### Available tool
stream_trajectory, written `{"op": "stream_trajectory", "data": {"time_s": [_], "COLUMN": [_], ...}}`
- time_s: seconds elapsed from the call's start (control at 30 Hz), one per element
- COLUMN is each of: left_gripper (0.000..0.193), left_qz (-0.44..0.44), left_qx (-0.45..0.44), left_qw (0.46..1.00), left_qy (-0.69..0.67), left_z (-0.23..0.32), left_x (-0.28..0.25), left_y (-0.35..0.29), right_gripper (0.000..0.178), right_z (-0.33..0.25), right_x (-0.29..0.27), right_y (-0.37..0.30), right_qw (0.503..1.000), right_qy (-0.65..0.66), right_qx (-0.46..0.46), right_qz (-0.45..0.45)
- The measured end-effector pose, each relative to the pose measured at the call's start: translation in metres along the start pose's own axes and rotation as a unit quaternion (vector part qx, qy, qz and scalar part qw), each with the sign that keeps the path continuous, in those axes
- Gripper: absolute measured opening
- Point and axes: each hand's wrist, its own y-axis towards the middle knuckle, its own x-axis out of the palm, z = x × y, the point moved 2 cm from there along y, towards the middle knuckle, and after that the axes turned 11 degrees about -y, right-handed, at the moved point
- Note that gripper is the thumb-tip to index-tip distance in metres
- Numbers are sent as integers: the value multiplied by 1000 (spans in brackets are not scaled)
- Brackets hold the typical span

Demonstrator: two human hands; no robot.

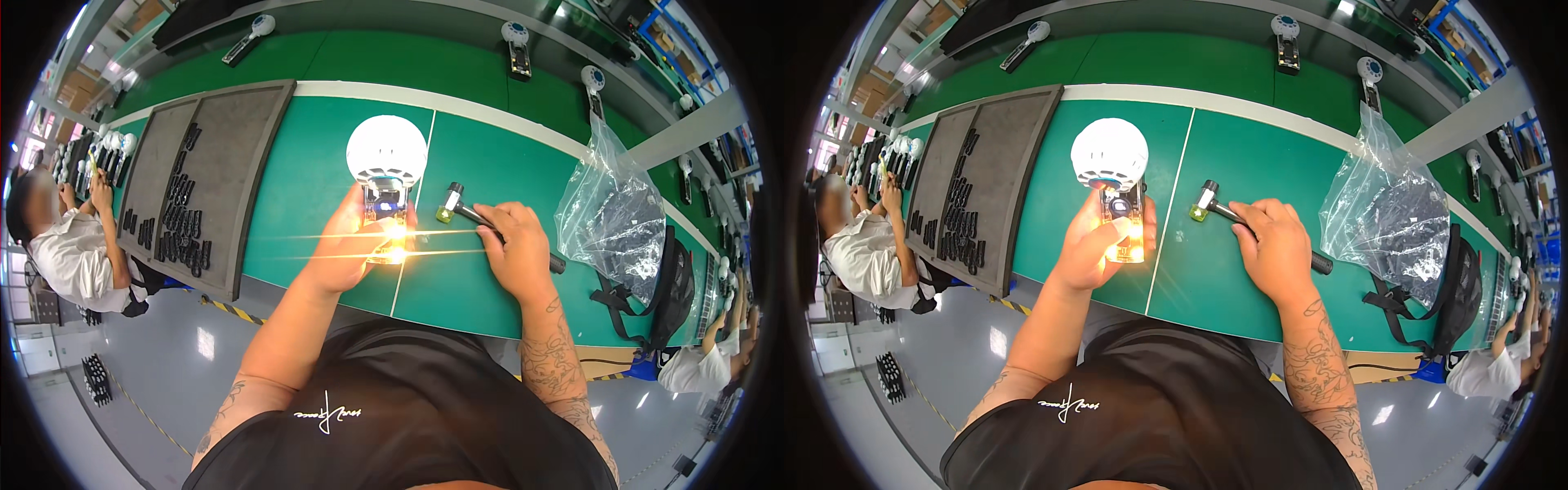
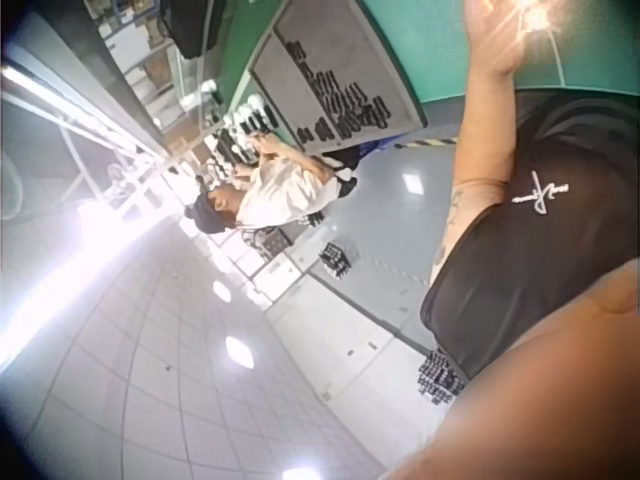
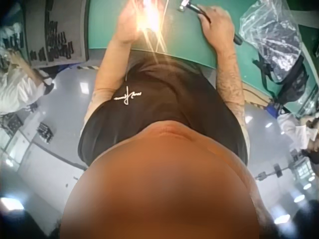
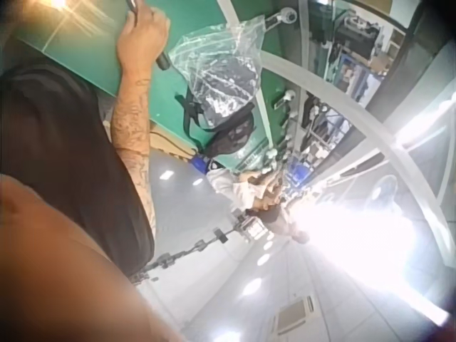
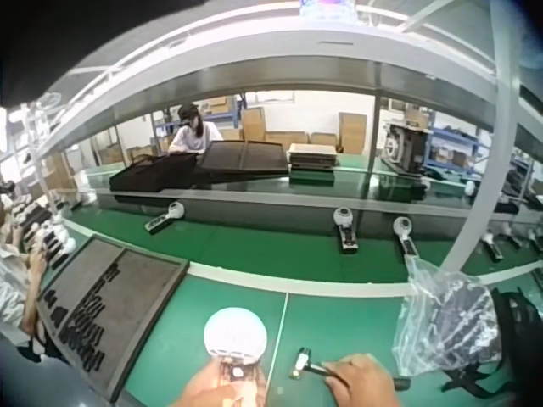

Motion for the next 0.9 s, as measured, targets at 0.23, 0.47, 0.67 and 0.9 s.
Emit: {"op": "stream_trajectory", "data": {"time_s": [0.23, 0.47, 0.67, 0.9], "left_gripper": [57, 63, 51, 34], "left_qz": [3, 36, 101, -2], "left_qx": [-6, -28, -107, -97], "left_qw": [998, 999, 989, 994], "left_qy": [-68, 18, -34, 60], "left_z": [3, 8, 1, 25], "left_x": [0, 7, -1, 46], "left_y": [5, -1, 7, 50], "right_gripper": [32, 34, 35, 40], "right_z": [-1, -3, -3, -11], "right_x": [0, 0, 6, -7], "right_y": [2, 2, 1, -5], "right_qw": [1000, 999, 999, 993], "right_qy": [-14, -22, -39, -34], "right_qx": [16, 30, -18, -75], "right_qz": [-15, -36, -12, 79]}}
